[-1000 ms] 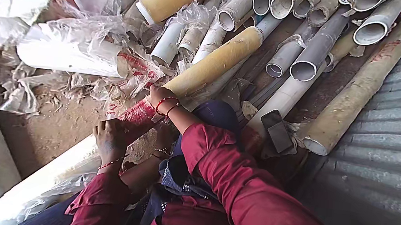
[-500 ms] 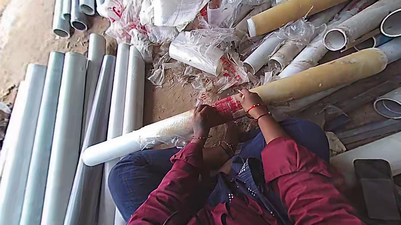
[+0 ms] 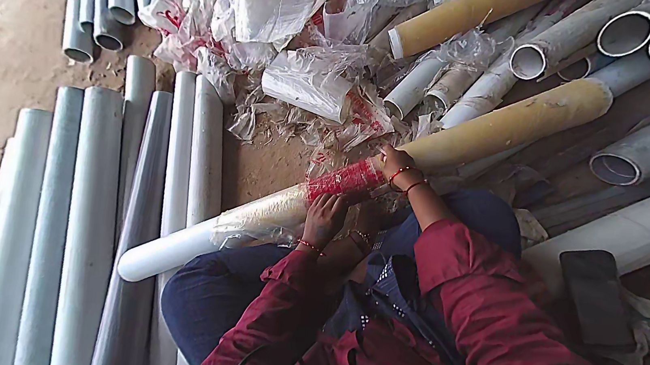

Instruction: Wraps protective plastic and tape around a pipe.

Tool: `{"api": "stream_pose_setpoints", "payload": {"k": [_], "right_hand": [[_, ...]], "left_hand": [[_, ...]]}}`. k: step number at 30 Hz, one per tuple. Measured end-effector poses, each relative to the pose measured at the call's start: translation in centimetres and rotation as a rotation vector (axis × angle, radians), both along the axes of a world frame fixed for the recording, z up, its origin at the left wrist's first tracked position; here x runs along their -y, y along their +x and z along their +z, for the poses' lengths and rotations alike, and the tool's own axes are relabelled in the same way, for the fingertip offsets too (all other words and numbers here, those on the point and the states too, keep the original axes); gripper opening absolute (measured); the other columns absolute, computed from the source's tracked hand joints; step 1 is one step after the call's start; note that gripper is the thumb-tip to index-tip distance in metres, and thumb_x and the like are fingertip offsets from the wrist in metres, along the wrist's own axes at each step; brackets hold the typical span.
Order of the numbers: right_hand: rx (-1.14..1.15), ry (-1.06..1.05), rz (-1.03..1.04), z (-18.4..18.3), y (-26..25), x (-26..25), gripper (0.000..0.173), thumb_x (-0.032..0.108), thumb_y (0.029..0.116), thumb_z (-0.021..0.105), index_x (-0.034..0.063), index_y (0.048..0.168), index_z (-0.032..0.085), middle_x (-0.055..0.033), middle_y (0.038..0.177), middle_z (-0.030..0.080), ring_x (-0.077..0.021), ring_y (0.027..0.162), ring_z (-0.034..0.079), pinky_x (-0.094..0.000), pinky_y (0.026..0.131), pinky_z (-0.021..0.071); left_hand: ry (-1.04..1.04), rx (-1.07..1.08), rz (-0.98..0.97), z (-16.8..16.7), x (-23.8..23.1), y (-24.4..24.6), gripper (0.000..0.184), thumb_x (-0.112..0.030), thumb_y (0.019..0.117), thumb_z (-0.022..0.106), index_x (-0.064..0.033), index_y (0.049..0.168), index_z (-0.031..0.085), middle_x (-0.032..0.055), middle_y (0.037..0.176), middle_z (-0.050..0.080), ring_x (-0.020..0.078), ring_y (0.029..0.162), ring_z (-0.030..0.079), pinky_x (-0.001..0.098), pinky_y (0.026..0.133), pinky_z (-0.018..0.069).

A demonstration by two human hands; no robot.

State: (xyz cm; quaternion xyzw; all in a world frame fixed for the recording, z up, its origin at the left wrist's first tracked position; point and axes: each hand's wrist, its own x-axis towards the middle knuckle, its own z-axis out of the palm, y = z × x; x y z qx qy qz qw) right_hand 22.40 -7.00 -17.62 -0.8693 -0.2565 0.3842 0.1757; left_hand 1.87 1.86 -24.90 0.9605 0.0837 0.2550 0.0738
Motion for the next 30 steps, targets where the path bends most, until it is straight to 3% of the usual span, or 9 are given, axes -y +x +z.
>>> {"api": "stream_pose_setpoints", "payload": {"k": [2,6,10,14,16,19,21,25,30], "right_hand": [[-0.008,-0.009,0.024,-0.2,0.1,0.1,0.038,0.006,0.1068,0.048,-0.0027,0.144,0.048,-0.0312,0.132,0.062,-0.0455,0.127,0.06,-0.0589,0.104,0.0464],[-0.011,0.014,0.038,-0.5,0.1,0.1,0.036,0.005,0.1057,0.051,-0.0046,0.14,0.052,-0.0315,0.132,0.062,-0.0455,0.127,0.059,-0.0588,0.106,0.0455],[-0.049,0.06,-0.037,-0.3,0.5,0.7,0.04,0.01,0.1105,0.042,-0.0039,0.148,0.045,-0.0319,0.132,0.062,-0.0446,0.125,0.061,-0.0571,0.106,0.0452],[-0.053,0.04,-0.097,-0.4,0.9,0.7,0.038,0.01,0.1105,0.042,-0.0036,0.145,0.046,-0.03,0.121,0.066,-0.0426,0.113,0.066,-0.0558,0.1,0.0493],[-0.053,-0.009,-0.084,-0.2,0.9,0.6,0.039,0.006,0.1083,0.044,-0.0025,0.146,0.047,-0.0295,0.122,0.065,-0.0418,0.11,0.067,-0.0556,0.097,0.0508],[-0.064,-0.093,-0.031,0.1,0.7,0.7,0.036,0.006,0.1073,0.046,-0.0038,0.142,0.049,-0.0286,0.12,0.065,-0.0402,0.107,0.068,-0.0552,0.094,0.0516],[-0.069,-0.129,-0.015,0.0,0.7,0.9,0.033,0.01,0.1085,0.048,-0.0045,0.138,0.051,-0.0275,0.116,0.066,-0.0389,0.103,0.069,-0.0551,0.093,0.0518],[-0.166,-0.116,-0.022,-1.0,0.9,1.9,0.033,0.015,0.1121,0.04,-0.0052,0.136,0.05,-0.0247,0.111,0.067,-0.0301,0.087,0.07,-0.0455,0.083,0.0556],[0.075,-0.07,-0.14,0.3,0.9,2.1,0.042,0.008,0.1082,0.046,-0.0026,0.148,0.044,-0.0321,0.127,0.064,-0.0462,0.119,0.064,-0.0593,0.099,0.0492]], "left_hand": [[-0.045,-0.031,-0.021,1.0,0.1,1.6,0.019,-0.009,0.0939,0.062,0.0028,0.1,0.076,0.0183,0.083,0.074,0.0367,0.08,0.074,0.0466,0.074,0.0589],[-0.52,-0.313,0.167,2.8,-0.6,6.7,0.042,-0.017,0.0954,0.072,0.0008,0.133,0.062,0.0251,0.134,0.061,0.0425,0.129,0.056,0.0545,0.109,0.0446],[-0.47,-0.664,0.244,2.6,-0.5,9.3,0.077,-0.048,0.0947,0.07,-0.0039,0.153,0.045,0.0175,0.156,0.047,0.0338,0.148,0.041,0.0513,0.124,0.0251],[-0.321,-0.533,0.117,1.1,-0.4,6.7,0.084,-0.04,0.0832,0.083,-0.0024,0.15,0.049,0.0178,0.153,0.051,0.0351,0.145,0.046,0.0524,0.121,0.0302],[-0.217,-0.596,0.126,0.3,-0.3,5.1,0.086,-0.04,0.0839,0.082,-0.0198,0.157,0.043,0.013,0.162,0.041,0.0374,0.149,0.038,0.0595,0.121,0.0249],[0.015,-0.437,0.187,-2.3,1.2,3.1,0.068,-0.02,0.0893,0.075,-0.0305,0.152,0.051,0.0305,0.151,0.048,0.0554,0.136,0.047,0.0754,0.105,0.0333],[0.188,-0.254,0.183,-3.8,1.6,2.5,0.059,-0.01,0.0888,0.071,-0.0303,0.143,0.061,0.0294,0.138,0.059,0.0527,0.125,0.058,0.0693,0.095,0.0453],[0.291,-0.284,0.089,-4.1,2.4,0.9,0.062,0.0,0.0914,0.064,-0.0246,0.148,0.057,0.0289,0.143,0.057,0.0475,0.131,0.057,0.0639,0.101,0.0443],[0.307,-0.354,-0.026,-4.0,0.4,1.1,0.065,0.003,0.0947,0.06,-0.0273,0.152,0.052,0.0305,0.15,0.049,0.0488,0.138,0.049,0.0656,0.107,0.0383]]}}
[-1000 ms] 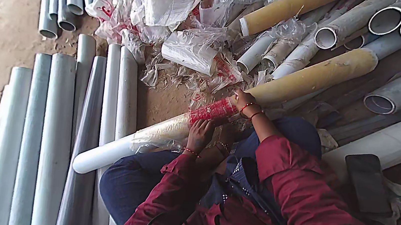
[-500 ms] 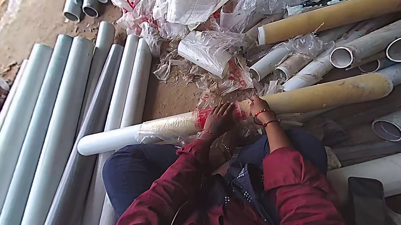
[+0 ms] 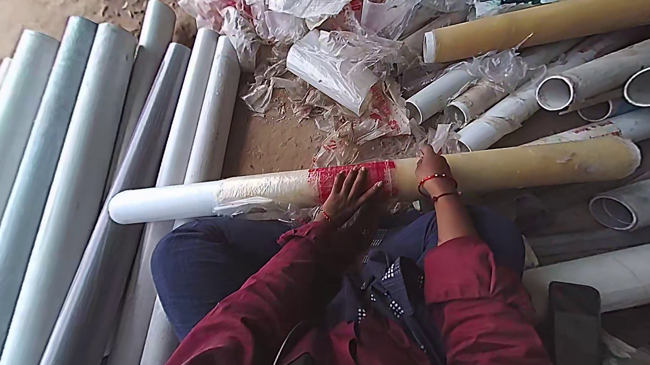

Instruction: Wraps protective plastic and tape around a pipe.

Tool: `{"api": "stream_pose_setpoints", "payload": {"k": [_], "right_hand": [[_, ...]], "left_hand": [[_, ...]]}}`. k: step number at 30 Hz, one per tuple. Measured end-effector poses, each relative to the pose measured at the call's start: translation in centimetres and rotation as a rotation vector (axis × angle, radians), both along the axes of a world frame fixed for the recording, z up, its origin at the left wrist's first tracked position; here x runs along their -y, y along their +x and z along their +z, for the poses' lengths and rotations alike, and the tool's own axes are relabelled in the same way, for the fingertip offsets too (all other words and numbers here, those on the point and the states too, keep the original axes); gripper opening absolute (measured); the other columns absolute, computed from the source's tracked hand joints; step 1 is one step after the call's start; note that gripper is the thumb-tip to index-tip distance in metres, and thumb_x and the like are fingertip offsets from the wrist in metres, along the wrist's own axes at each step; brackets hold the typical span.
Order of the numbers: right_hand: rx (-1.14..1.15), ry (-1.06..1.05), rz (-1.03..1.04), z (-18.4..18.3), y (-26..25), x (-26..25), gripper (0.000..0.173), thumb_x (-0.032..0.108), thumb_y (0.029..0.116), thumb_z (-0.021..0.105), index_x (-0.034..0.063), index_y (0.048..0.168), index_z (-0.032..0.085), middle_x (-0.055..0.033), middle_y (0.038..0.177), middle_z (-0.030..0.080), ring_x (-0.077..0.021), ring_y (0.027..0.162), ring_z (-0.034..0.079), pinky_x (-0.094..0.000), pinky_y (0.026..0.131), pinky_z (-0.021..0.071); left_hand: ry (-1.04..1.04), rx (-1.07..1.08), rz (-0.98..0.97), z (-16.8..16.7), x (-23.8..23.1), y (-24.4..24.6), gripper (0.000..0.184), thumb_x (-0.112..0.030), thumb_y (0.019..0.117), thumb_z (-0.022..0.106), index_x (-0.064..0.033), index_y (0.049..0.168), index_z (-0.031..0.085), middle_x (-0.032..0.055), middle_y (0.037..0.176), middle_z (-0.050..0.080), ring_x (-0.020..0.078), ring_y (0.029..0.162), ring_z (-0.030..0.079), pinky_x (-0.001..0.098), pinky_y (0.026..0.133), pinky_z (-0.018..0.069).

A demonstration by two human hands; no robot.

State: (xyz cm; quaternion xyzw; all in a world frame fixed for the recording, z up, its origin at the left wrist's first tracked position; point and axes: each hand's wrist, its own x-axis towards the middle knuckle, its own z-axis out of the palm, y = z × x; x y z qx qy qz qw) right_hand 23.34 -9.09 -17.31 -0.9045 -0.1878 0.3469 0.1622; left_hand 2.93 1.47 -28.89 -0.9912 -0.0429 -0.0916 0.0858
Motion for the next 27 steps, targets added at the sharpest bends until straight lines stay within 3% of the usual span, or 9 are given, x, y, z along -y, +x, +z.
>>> {"api": "stream_pose_setpoints", "payload": {"k": [2,6,9,11,15,18,23,27], "right_hand": [[0.011,-0.004,0.012,-0.5,0.2,0.1,0.048,0.012,0.1062,0.055,-0.0035,0.15,0.04,-0.0329,0.132,0.06,-0.0471,0.126,0.06,-0.06,0.103,0.0469],[-0.004,0.025,0.095,-0.9,0.5,0.1,0.065,0.017,0.0968,0.073,-0.0024,0.15,0.042,-0.0333,0.133,0.06,-0.0484,0.126,0.059,-0.0606,0.104,0.0465],[-0.001,0.023,0.121,-1.1,0.5,-0.6,0.07,0.013,0.0942,0.076,-0.002,0.153,0.04,-0.0325,0.138,0.057,-0.0472,0.129,0.057,-0.0599,0.106,0.0451],[-0.016,0.03,0.128,-1.1,0.4,-1.2,0.066,0.008,0.0955,0.072,-0.003,0.152,0.04,-0.0338,0.137,0.057,-0.0489,0.129,0.056,-0.0614,0.105,0.0451],[-0.04,0.067,0.139,-0.8,0.4,-2.0,0.06,0.004,0.0966,0.069,-0.0029,0.15,0.042,-0.0343,0.134,0.059,-0.0501,0.127,0.057,-0.0628,0.104,0.0454],[-0.038,0.088,0.137,-1.0,0.4,-1.6,0.058,0.004,0.0958,0.07,-0.0026,0.147,0.045,-0.0339,0.132,0.06,-0.05,0.125,0.059,-0.0631,0.103,0.0458],[-0.038,0.073,0.131,-0.9,0.1,-1.4,0.058,-0.001,0.0926,0.071,-0.0024,0.145,0.046,-0.0332,0.13,0.061,-0.0492,0.125,0.059,-0.0619,0.102,0.0469],[-0.035,0.064,0.129,-0.9,0.2,-1.7,0.059,-0.002,0.092,0.07,-0.0021,0.146,0.046,-0.0331,0.13,0.062,-0.049,0.123,0.061,-0.0623,0.101,0.0474]], "left_hand": [[-0.013,-0.02,-0.03,-0.3,-1.1,0.3,0.067,0.004,0.0953,0.059,-0.0284,0.154,0.049,0.0319,0.153,0.045,0.0503,0.14,0.046,0.0667,0.109,0.0356],[0.025,-0.084,-0.066,0.4,-3.1,1.1,0.073,0.007,0.0958,0.058,-0.0299,0.157,0.044,0.031,0.157,0.04,0.0494,0.145,0.04,0.0664,0.111,0.033],[-0.233,0.071,-0.093,1.6,-4.5,2.2,0.047,-0.016,0.0924,0.072,-0.0212,0.138,0.066,0.0265,0.146,0.055,0.0473,0.136,0.052,0.0674,0.109,0.0364],[-0.411,0.114,-0.04,3.5,-4.1,3.3,0.042,-0.026,0.0875,0.079,-0.0109,0.126,0.072,0.023,0.136,0.063,0.0462,0.128,0.057,0.0665,0.106,0.0402],[-0.681,0.154,0.154,5.8,-1.8,6.1,0.032,-0.012,0.0898,0.076,-0.0033,0.12,0.072,0.0211,0.129,0.067,0.0443,0.126,0.059,0.0614,0.105,0.0438],[-0.779,0.236,0.271,4.7,-0.1,7.7,0.025,-0.01,0.089,0.075,-0.0021,0.112,0.074,0.0208,0.125,0.069,0.0435,0.123,0.06,0.061,0.105,0.0435],[-0.791,0.409,0.24,2.9,0.9,8.0,0.012,-0.008,0.0906,0.073,0.0006,0.099,0.075,0.0196,0.115,0.072,0.0413,0.119,0.063,0.0538,0.105,0.0471],[-0.843,0.468,0.244,2.3,1.2,7.8,0.011,-0.002,0.0911,0.07,0.0055,0.096,0.075,0.0207,0.117,0.072,0.0404,0.122,0.063,0.0505,0.11,0.0452]]}}
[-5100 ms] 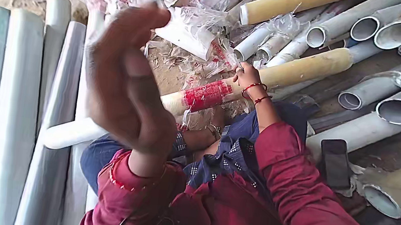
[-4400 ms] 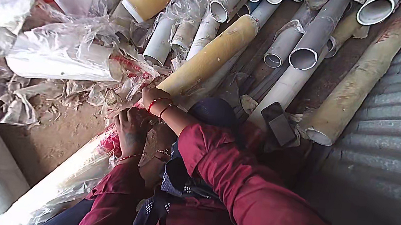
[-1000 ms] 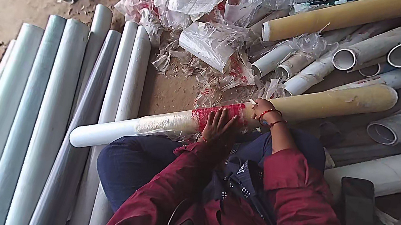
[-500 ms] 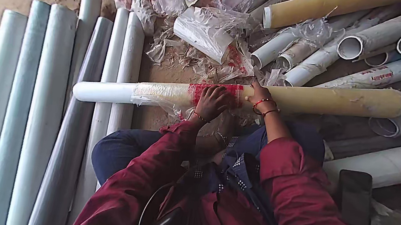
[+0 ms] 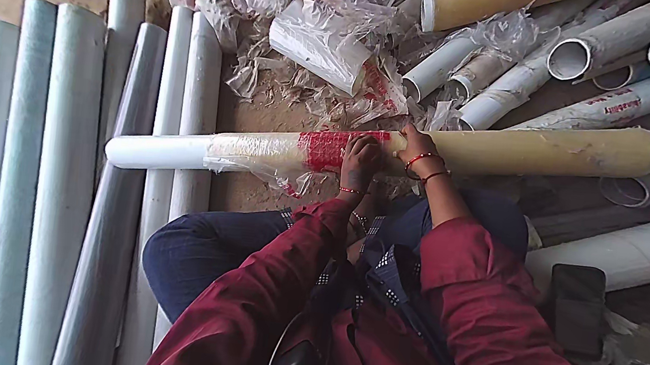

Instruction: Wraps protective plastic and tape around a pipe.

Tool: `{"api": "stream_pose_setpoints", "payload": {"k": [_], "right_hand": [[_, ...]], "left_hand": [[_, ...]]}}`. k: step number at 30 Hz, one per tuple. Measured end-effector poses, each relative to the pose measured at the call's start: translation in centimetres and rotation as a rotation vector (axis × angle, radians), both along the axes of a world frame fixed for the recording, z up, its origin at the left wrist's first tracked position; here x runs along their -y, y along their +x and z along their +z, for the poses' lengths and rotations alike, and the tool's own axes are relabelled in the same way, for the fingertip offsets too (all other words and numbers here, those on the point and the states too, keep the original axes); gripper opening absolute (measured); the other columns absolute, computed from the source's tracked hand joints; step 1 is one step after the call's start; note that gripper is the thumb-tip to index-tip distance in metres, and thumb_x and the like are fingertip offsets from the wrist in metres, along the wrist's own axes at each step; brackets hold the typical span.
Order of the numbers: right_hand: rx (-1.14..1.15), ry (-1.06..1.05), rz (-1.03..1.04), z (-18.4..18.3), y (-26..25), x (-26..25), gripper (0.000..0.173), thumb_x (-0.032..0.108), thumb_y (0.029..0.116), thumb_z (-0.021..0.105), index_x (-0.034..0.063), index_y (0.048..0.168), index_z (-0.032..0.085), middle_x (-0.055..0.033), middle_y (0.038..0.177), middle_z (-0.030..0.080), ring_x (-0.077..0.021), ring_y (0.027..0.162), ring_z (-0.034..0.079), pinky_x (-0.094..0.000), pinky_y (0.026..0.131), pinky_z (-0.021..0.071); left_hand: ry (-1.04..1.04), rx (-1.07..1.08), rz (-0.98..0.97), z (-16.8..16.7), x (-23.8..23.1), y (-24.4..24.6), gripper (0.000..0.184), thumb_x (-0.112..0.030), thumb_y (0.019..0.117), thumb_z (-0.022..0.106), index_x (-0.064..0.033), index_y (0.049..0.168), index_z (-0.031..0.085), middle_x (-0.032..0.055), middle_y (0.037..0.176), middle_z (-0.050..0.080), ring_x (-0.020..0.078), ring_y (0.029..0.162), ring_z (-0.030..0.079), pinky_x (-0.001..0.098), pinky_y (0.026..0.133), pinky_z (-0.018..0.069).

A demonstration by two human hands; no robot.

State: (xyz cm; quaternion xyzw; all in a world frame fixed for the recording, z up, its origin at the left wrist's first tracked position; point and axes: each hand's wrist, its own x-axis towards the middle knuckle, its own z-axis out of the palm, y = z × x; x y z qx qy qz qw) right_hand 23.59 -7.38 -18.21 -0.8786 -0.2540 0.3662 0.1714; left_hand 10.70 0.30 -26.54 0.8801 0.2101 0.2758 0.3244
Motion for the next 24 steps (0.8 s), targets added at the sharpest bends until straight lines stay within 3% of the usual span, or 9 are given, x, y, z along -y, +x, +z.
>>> {"api": "stream_pose_setpoints", "payload": {"k": [4,11,15,24], "right_hand": [[-0.001,0.007,-0.011,0.0,-0.1,0.1,0.059,-0.001,0.092,0.071,-0.0017,0.145,0.046,-0.0327,0.13,0.062,-0.049,0.123,0.06,-0.0628,0.101,0.0472],[-0.011,-0.005,-0.014,0.2,-0.2,-0.1,0.06,-0.002,0.0925,0.07,-0.0023,0.147,0.045,-0.0328,0.131,0.061,-0.0491,0.125,0.059,-0.0619,0.102,0.047],[-0.01,-0.013,-0.014,0.1,-0.2,-0.1,0.059,-0.001,0.0926,0.07,-0.002,0.146,0.045,-0.0325,0.131,0.061,-0.0486,0.125,0.059,-0.0619,0.101,0.0472],[-0.004,0.003,-0.021,0.1,-0.4,0.0,0.062,-0.002,0.0909,0.072,-0.0027,0.146,0.045,-0.0331,0.132,0.06,-0.0491,0.126,0.059,-0.0624,0.103,0.0458]], "left_hand": [[-0.135,0.038,0.094,0.4,1.1,0.2,0.015,0.0,0.0914,0.07,0.0058,0.104,0.075,0.0223,0.12,0.072,0.038,0.125,0.063,0.0473,0.112,0.0454],[-0.131,0.106,0.099,0.1,1.5,0.3,0.011,0.001,0.0907,0.07,0.004,0.099,0.077,0.0217,0.116,0.073,0.0385,0.125,0.064,0.0472,0.112,0.046],[-0.097,0.128,0.105,-0.2,1.5,0.5,0.012,0.002,0.0918,0.067,0.0041,0.098,0.078,0.0208,0.114,0.074,0.0392,0.122,0.066,0.0528,0.114,0.0428],[-0.151,-0.042,0.065,1.0,0.9,0.5,0.014,-0.001,0.0948,0.066,0.0067,0.1,0.076,0.0216,0.124,0.07,0.0374,0.126,0.062,0.051,0.117,0.0381]]}}
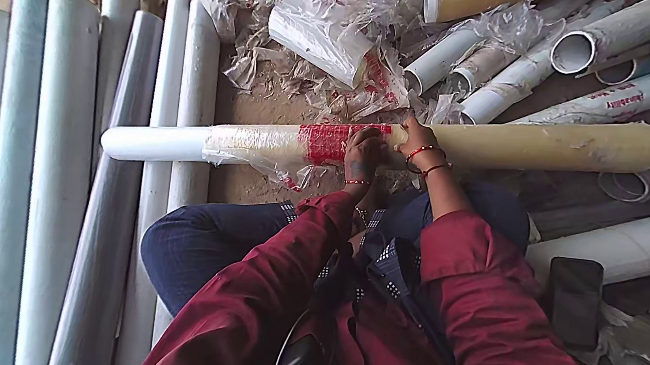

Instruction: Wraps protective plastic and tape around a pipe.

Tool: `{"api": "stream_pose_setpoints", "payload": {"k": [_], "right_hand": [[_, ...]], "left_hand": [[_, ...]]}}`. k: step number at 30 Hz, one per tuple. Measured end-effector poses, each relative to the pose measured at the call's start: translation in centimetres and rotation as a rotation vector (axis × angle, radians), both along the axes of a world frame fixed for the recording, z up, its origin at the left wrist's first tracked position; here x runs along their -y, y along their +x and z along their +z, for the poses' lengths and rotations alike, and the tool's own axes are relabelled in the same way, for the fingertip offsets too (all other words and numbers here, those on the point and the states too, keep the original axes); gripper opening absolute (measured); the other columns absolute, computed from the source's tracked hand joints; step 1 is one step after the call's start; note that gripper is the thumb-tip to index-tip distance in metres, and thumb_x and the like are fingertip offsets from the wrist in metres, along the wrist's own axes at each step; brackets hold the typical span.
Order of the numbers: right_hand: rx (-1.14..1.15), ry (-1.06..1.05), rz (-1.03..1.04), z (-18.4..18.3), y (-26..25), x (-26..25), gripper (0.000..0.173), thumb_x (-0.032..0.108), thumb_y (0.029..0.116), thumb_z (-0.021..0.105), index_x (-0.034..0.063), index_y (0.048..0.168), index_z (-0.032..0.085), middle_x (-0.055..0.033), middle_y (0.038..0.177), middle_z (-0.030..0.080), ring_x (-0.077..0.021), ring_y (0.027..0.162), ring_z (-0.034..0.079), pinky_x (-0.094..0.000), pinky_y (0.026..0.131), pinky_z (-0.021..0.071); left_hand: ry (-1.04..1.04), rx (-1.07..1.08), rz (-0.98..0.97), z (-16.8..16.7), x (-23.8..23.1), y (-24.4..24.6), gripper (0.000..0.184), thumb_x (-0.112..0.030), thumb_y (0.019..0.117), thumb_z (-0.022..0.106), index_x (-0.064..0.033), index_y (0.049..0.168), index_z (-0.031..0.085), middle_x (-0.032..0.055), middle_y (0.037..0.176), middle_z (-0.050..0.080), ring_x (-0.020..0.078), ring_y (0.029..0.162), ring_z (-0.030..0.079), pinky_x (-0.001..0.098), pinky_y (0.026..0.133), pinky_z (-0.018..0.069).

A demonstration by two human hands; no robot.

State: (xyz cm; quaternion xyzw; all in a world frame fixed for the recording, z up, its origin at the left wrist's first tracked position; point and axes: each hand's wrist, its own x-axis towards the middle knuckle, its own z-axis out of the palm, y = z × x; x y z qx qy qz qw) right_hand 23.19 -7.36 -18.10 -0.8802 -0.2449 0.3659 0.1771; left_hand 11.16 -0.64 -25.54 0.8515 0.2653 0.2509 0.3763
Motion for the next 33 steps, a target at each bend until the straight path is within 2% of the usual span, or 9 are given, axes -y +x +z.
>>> {"api": "stream_pose_setpoints", "payload": {"k": [7,12,14,17,19,25,28,30,33], "right_hand": [[0.006,0.005,0.015,0.1,0.0,0.2,0.06,-0.003,0.0918,0.071,-0.0021,0.146,0.045,-0.0322,0.132,0.061,-0.048,0.125,0.06,-0.0609,0.103,0.047],[-0.044,0.006,-0.006,1.2,-0.5,0.3,0.059,-0.001,0.0946,0.068,-0.0006,0.148,0.044,-0.0313,0.132,0.061,-0.0463,0.125,0.06,-0.0586,0.103,0.0478],[-0.053,-0.036,0.016,1.8,-0.1,0.1,0.064,0.0,0.096,0.065,0.001,0.154,0.039,-0.0276,0.141,0.058,-0.0409,0.133,0.056,-0.0536,0.11,0.0445],[-0.052,-0.037,0.007,1.6,0.1,0.0,0.065,0.0,0.0953,0.066,0.0027,0.154,0.039,-0.0271,0.141,0.058,-0.0408,0.132,0.057,-0.0545,0.109,0.0457],[-0.051,-0.032,-0.005,1.4,0.0,-0.1,0.065,0.001,0.0952,0.067,0.003,0.154,0.039,-0.0272,0.141,0.058,-0.0408,0.132,0.057,-0.0547,0.109,0.0457],[-0.008,-0.04,0.009,1.0,-0.1,0.0,0.062,0.001,0.0957,0.066,0.0031,0.153,0.041,-0.0263,0.141,0.059,-0.0399,0.131,0.058,-0.0537,0.109,0.0457],[0.006,-0.038,0.012,0.8,-0.1,-0.1,0.061,0.001,0.0956,0.066,0.003,0.152,0.042,-0.0262,0.141,0.059,-0.0398,0.131,0.058,-0.0534,0.109,0.0456],[0.008,-0.038,0.01,0.9,-0.1,-0.1,0.061,0.001,0.096,0.065,0.0023,0.153,0.042,-0.0265,0.141,0.058,-0.0398,0.132,0.058,-0.0532,0.11,0.0449],[0.013,-0.05,0.019,1.2,-0.3,0.0,0.06,-0.001,0.0957,0.064,0.0026,0.152,0.042,-0.0271,0.141,0.059,-0.0403,0.131,0.058,-0.0535,0.109,0.0455]], "left_hand": [[0.045,-0.001,0.023,-0.1,0.7,0.1,0.014,0.001,0.0956,0.064,0.0086,0.106,0.071,0.0233,0.125,0.068,0.0385,0.128,0.061,0.0533,0.118,0.0361],[0.021,-0.152,0.024,1.3,0.6,0.3,0.017,-0.003,0.0978,0.062,0.0082,0.106,0.072,0.0231,0.128,0.067,0.0386,0.129,0.06,0.0502,0.117,0.0385],[0.069,-0.103,0.007,1.2,0.4,0.8,0.019,-0.002,0.0981,0.059,0.0105,0.104,0.072,0.0267,0.123,0.069,0.0435,0.124,0.062,0.0526,0.114,0.0413],[0.19,-0.082,0.016,0.9,0.3,1.1,0.014,0.0,0.0944,0.064,0.0098,0.101,0.073,0.0286,0.116,0.07,0.048,0.117,0.064,0.0589,0.109,0.0436],[0.264,-0.134,0.031,1.3,0.3,1.2,0.015,0.0,0.0927,0.066,0.0084,0.102,0.074,0.0281,0.118,0.07,0.0481,0.12,0.063,0.0607,0.11,0.0422],[0.214,-0.201,-0.075,1.2,0.5,0.8,0.023,0.005,0.0971,0.056,0.0125,0.115,0.068,0.0296,0.128,0.065,0.0469,0.126,0.06,0.0543,0.109,0.0455],[0.215,-0.146,-0.09,1.5,0.0,0.5,0.023,0.0,0.0987,0.058,0.0107,0.117,0.069,0.0285,0.126,0.067,0.0454,0.121,0.065,0.0526,0.104,0.0508],[0.248,-0.143,-0.133,1.6,-0.5,0.4,0.019,-0.001,0.0986,0.059,0.0085,0.108,0.072,0.027,0.119,0.07,0.044,0.115,0.068,0.0523,0.099,0.054],[0.225,-0.337,-0.192,3.0,-0.9,0.9,0.023,-0.003,0.1024,0.053,0.0079,0.114,0.07,0.0269,0.126,0.067,0.0428,0.123,0.063,0.0513,0.104,0.0495]]}}
